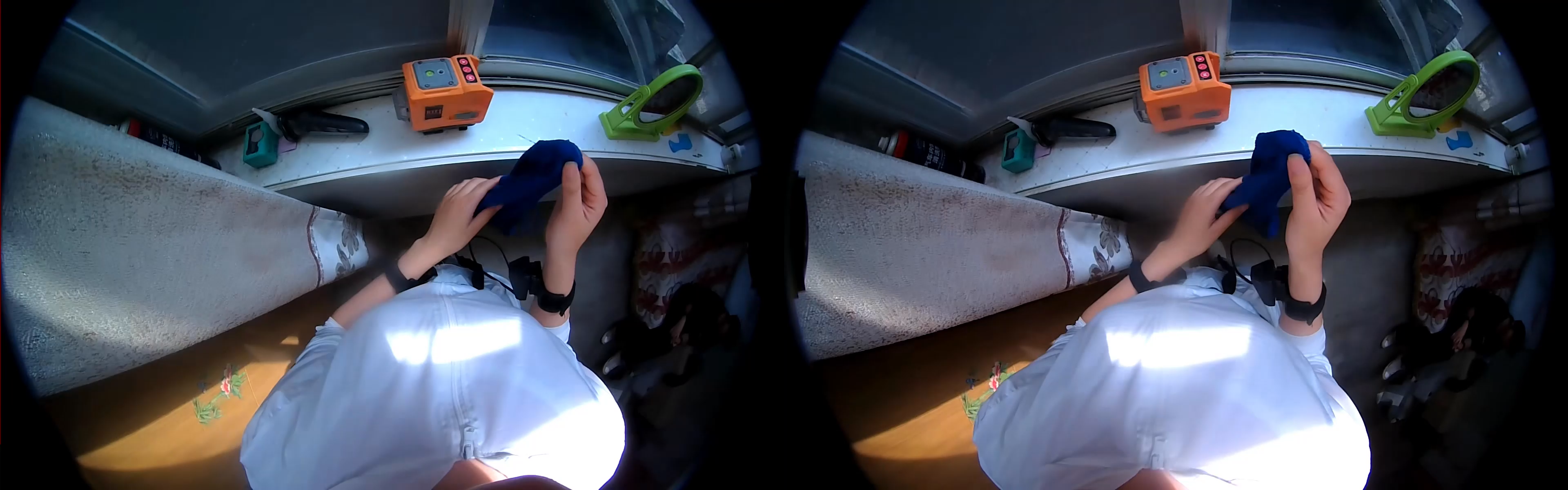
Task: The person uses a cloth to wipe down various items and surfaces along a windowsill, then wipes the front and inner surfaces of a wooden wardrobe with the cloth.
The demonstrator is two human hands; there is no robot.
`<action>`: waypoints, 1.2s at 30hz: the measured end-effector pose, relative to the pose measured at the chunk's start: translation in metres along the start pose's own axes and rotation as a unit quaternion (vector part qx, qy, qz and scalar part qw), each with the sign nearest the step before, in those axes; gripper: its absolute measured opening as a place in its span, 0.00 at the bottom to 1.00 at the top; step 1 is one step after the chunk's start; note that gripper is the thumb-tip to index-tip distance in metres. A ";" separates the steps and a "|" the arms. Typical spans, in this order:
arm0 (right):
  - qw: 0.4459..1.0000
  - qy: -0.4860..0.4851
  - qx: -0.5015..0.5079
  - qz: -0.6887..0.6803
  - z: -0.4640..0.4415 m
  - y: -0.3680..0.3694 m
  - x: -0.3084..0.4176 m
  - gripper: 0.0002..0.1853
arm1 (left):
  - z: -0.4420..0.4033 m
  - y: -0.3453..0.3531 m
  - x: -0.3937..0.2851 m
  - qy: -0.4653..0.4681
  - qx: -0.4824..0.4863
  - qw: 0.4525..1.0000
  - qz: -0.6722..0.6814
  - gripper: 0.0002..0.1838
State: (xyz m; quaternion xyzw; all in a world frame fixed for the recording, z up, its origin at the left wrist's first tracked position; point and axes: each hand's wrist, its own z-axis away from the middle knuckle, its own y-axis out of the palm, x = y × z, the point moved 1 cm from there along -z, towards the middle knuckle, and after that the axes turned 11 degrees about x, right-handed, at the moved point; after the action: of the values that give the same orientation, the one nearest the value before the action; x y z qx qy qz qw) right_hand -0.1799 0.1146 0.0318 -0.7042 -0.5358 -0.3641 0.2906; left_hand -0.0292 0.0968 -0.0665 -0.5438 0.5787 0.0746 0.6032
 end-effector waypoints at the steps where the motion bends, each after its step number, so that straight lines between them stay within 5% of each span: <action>1: 0.999 0.024 -0.013 -0.019 0.003 0.002 0.001 0.10 | 0.003 -0.003 0.002 -0.020 0.014 1.000 0.015 0.24; 6: 0.989 0.077 -0.123 -0.008 0.006 -0.005 -0.006 0.13 | 0.024 -0.018 0.012 -0.067 0.011 0.997 0.042 0.15; 10: 0.980 0.169 -0.101 0.032 0.011 -0.001 -0.019 0.17 | 0.062 -0.032 0.038 -0.116 -0.023 0.993 0.011 0.11; 15: 0.980 0.142 0.033 0.135 0.037 0.076 -0.031 0.24 | 0.098 -0.091 0.037 -0.180 -0.183 0.963 0.087 0.11; 19: 0.840 -0.002 0.297 0.455 0.057 0.149 -0.048 0.33 | 0.115 -0.117 0.026 -0.247 -0.233 0.939 0.048 0.10; 21: 0.823 -0.013 0.283 0.492 0.064 0.172 -0.052 0.37 | 0.131 -0.121 0.032 -0.246 -0.272 0.930 0.027 0.09; 25: 0.846 -0.034 0.388 0.365 0.061 0.208 -0.045 0.35 | 0.170 -0.133 0.043 -0.246 -0.394 0.886 -0.004 0.07; 31: 0.856 -0.145 0.376 0.323 0.068 0.261 -0.059 0.27 | 0.201 -0.154 0.045 -0.239 -0.488 0.837 -0.064 0.08; 36: 0.866 -0.168 0.388 0.266 0.048 0.220 -0.060 0.19 | 0.197 -0.142 0.044 -0.297 -0.399 0.866 -0.046 0.08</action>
State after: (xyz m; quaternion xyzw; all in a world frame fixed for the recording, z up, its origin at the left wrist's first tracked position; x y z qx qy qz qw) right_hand 0.0324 0.0638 -0.0492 -0.7011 -0.4672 0.0880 0.5314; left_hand 0.2086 0.1624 -0.0714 -0.7161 0.2673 0.4290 0.4813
